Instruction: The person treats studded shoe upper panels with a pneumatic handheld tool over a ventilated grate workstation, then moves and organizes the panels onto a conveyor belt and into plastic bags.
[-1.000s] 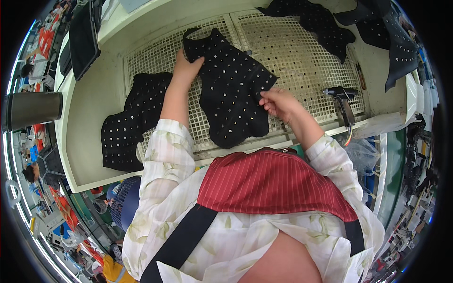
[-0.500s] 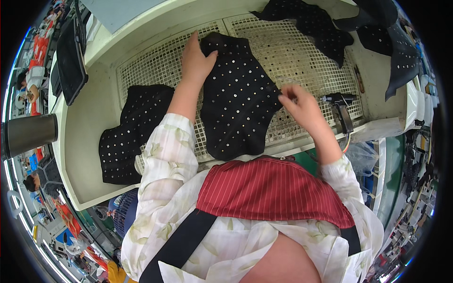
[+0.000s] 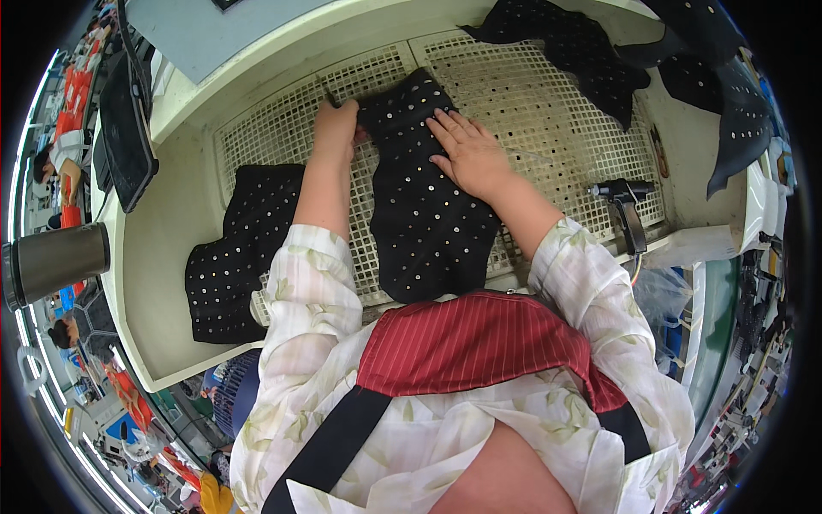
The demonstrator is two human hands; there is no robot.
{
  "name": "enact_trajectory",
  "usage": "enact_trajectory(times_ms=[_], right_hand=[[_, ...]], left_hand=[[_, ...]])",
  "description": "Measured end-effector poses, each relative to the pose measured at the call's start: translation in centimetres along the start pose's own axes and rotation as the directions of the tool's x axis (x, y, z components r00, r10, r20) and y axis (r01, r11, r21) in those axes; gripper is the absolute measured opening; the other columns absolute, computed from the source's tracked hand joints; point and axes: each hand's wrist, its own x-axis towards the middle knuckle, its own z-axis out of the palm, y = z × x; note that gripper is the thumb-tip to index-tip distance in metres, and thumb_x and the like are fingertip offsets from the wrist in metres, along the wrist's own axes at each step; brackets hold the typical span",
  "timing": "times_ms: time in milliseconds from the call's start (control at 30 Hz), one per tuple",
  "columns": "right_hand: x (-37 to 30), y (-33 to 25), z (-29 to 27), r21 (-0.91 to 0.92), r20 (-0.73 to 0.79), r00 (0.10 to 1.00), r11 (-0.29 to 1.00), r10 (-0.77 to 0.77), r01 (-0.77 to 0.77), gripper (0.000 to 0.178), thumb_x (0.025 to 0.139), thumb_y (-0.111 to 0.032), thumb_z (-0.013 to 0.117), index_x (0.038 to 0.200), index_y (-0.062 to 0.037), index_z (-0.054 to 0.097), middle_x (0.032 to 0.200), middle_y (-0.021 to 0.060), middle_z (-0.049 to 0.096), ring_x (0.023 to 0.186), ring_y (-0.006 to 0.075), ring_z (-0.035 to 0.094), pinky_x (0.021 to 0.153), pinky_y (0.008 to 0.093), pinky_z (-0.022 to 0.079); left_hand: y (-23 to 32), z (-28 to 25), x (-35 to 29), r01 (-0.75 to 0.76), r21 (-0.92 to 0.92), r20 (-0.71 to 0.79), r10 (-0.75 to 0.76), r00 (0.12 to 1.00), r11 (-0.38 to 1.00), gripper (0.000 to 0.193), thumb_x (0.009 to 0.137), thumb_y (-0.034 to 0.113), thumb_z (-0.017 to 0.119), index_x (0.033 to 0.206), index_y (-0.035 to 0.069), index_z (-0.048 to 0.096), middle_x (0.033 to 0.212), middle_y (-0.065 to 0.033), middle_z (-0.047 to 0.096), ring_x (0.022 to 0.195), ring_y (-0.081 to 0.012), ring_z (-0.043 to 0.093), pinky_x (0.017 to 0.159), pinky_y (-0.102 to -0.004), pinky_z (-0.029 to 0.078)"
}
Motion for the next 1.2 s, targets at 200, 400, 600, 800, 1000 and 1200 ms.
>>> enact_trajectory(times_ms=[200, 400, 600, 800, 1000, 1200], right_hand=[[2.5, -1.3, -1.1, -0.039, 0.217, 0.964, 0.988, 0.155, -0.15, 0.057, 0.088, -0.042, 0.045, 0.134, -0.0089, 0.036, 0.134, 0.008, 0.04, 0.119, 0.0231, 0.039, 0.101, 0.0363, 0.029], [1.6, -0.9, -0.4, -0.104, 0.136, 0.982, 0.988, 0.13, -0.116, 0.056, 0.087, -0.04, 0.047, 0.132, -0.0063, 0.039, 0.125, 0.0089, 0.045, 0.116, 0.0238, 0.041, 0.098, 0.0376, 0.03], [-3.9, 0.7, -8.0, 0.397, 0.205, 0.969, 0.894, 0.137, -0.21, 0.04, 0.084, -0.027, 0.056, 0.116, -0.0038, 0.054, 0.124, 0.0166, 0.05, 0.115, 0.0332, 0.046, 0.097, 0.04, 0.036], [-17.6, 9.1, -13.5, -0.036, -0.085, 0.846, 0.847, 0.526, -0.531, 0.034, 0.083, -0.016, 0.058, 0.113, -0.001, 0.052, 0.106, 0.02, 0.056, 0.096, 0.0364, 0.054, 0.082, 0.0409, 0.044], [-24.4, 13.7, -12.3, -0.014, 0.24, 0.569, 0.589, 0.787, -0.808, 0.038, 0.085, -0.028, 0.058, 0.106, 0.0024, 0.054, 0.088, 0.0193, 0.058, 0.08, 0.0338, 0.056, 0.071, 0.0382, 0.045], [-23.2, 14.7, -12.7, 0.552, 0.589, 0.331, -0.068, 0.737, -0.831, 0.027, 0.079, -0.019, 0.067, 0.099, -0.0019, 0.06, 0.084, 0.0009, 0.062, 0.072, 0.0088, 0.057, 0.064, 0.0243, 0.044]], left_hand=[[-1.3, 0.5, -3.4, -0.004, 0.214, -0.176, 0.042, 0.984, 0.977, 0.062, 0.076, 0.008, 0.056, 0.131, -0.003, 0.031, 0.093, -0.0211, 0.059, 0.071, -0.0284, 0.063, 0.062, -0.0387, 0.05], [0.7, -0.1, -5.8, -0.641, 0.702, 0.054, 0.874, 0.483, 0.311, 0.047, 0.08, 0.024, 0.06, 0.122, 0.007, 0.049, 0.111, -0.0146, 0.058, 0.11, -0.0312, 0.051, 0.103, -0.0481, 0.025], [-1.0, -1.0, -7.3, -0.656, 0.556, 0.437, 0.492, 0.753, 0.511, 0.042, 0.085, 0.037, 0.053, 0.111, 0.006, 0.059, 0.122, -0.0124, 0.053, 0.112, -0.0307, 0.049, 0.099, -0.0428, 0.034], [-4.4, 0.7, -7.7, -0.636, 0.459, 0.227, 0.61, 0.759, 0.621, 0.04, 0.082, 0.034, 0.059, 0.11, 0.005, 0.06, 0.123, -0.0139, 0.052, 0.114, -0.0312, 0.048, 0.097, -0.0381, 0.038], [-5.0, 1.6, -8.6, -0.669, 0.542, 0.144, 0.728, 0.67, 0.509, 0.036, 0.08, 0.027, 0.062, 0.11, 0.008, 0.059, 0.119, -0.0121, 0.055, 0.114, -0.0293, 0.048, 0.099, -0.0388, 0.035], [-3.7, 2.0, -9.1, -0.605, 0.538, 0.208, 0.603, 0.77, 0.587, 0.031, 0.08, 0.024, 0.06, 0.11, 0.013, 0.06, 0.109, -0.0077, 0.06, 0.107, -0.0262, 0.053, 0.093, -0.0385, 0.041]])
